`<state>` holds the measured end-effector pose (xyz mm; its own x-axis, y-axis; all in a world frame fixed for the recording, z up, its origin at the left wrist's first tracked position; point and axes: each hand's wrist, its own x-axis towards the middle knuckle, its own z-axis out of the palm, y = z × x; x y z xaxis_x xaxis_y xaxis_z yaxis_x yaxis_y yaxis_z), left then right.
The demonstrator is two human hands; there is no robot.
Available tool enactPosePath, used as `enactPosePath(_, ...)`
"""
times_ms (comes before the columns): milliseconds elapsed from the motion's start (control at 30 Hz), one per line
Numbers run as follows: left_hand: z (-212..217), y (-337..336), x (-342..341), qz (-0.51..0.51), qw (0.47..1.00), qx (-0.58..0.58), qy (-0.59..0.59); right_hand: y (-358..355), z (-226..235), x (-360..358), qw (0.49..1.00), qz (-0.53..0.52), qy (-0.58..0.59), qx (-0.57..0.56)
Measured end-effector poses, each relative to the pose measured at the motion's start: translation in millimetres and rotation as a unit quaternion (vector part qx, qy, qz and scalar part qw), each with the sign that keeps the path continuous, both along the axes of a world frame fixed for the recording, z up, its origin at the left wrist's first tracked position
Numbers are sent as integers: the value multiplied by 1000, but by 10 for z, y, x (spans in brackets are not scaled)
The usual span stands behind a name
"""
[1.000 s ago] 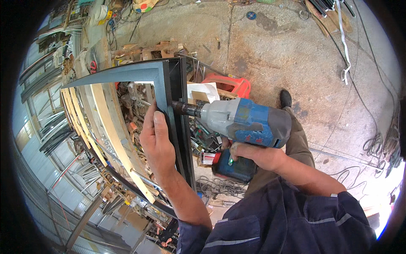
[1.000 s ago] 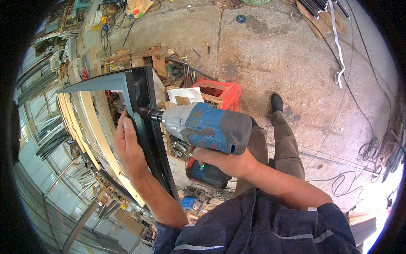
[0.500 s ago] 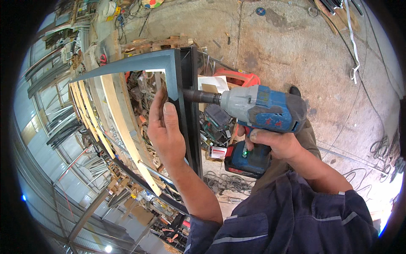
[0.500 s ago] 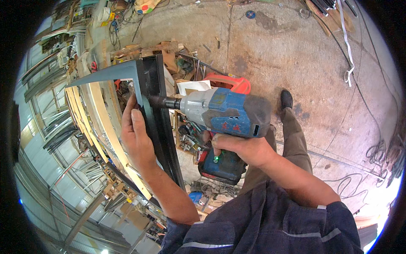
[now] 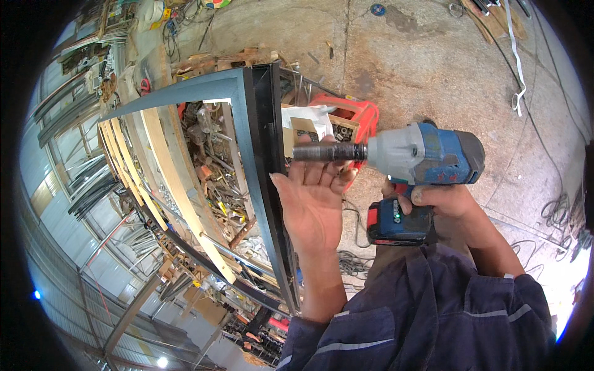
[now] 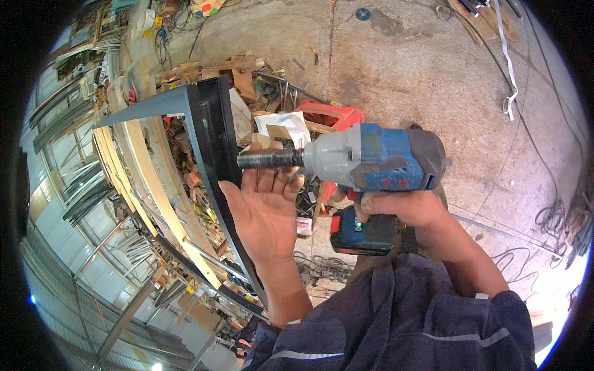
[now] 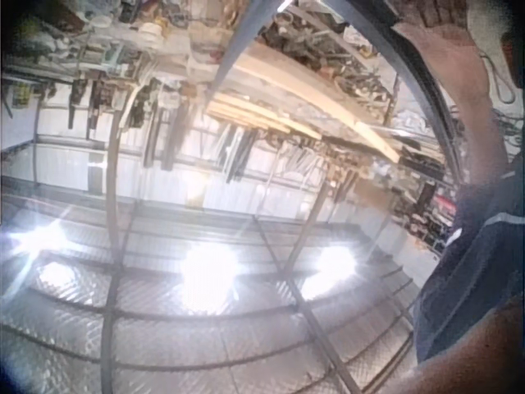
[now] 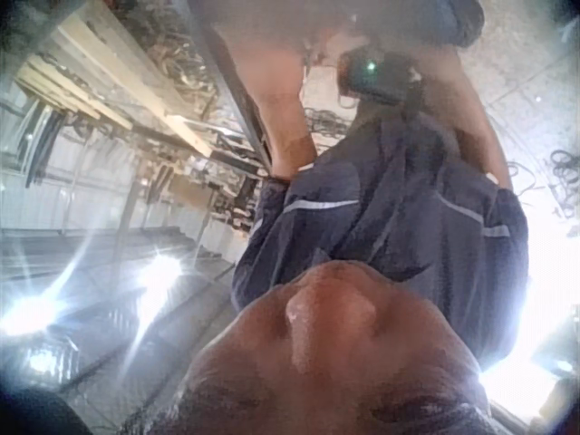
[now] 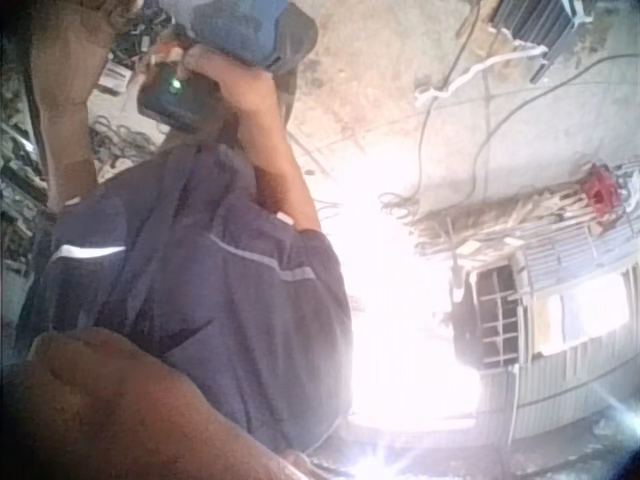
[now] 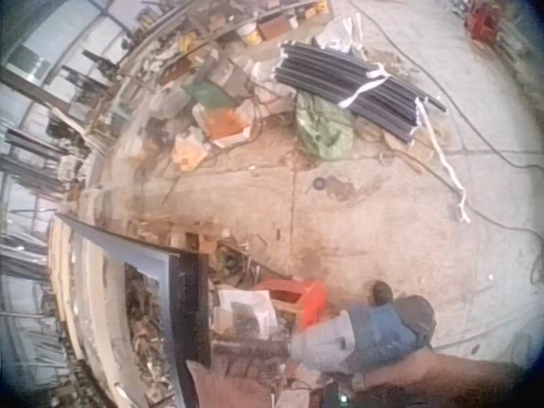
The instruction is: The person carries a large tabletop with a coworker and sets it aside. Then the person assembles a metal frame by placing wooden supports and using a cordless drill to fasten the frame components together.
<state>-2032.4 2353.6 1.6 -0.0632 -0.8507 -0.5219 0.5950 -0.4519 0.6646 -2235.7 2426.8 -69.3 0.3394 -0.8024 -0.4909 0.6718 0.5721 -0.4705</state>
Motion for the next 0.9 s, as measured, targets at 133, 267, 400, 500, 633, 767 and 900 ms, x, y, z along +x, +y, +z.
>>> enactPosePath(133, -245, -17, -87, -14, 999, 30, 0, 248, -157, -178, 996, 54, 61, 27)
enactPosePath(267, -475, 213, -23, -14, 991, 92, -96, 394, -205, -330, 974, 106, 192, -55)
enactPosePath(400, -149, 388, -173, -47, 842, -64, -534, 360, -133, -263, 975, 74, 201, -64)
enactPosePath(500, 158, 338, -25, -8, 758, -245, -604, 158, -13, -123, 978, 41, 191, -69)
enactPosePath(633, 452, 179, 362, 61, 684, -235, -688, -338, -6, 128, 991, -23, 98, -84)
enactPosePath(767, 477, 322, 739, -39, 689, -130, -712, -550, 27, 242, 993, 7, 75, -95)
enactPosePath(900, 478, 515, 1059, -174, 690, -29, -702, -581, 174, 311, 992, 0, 109, -65)
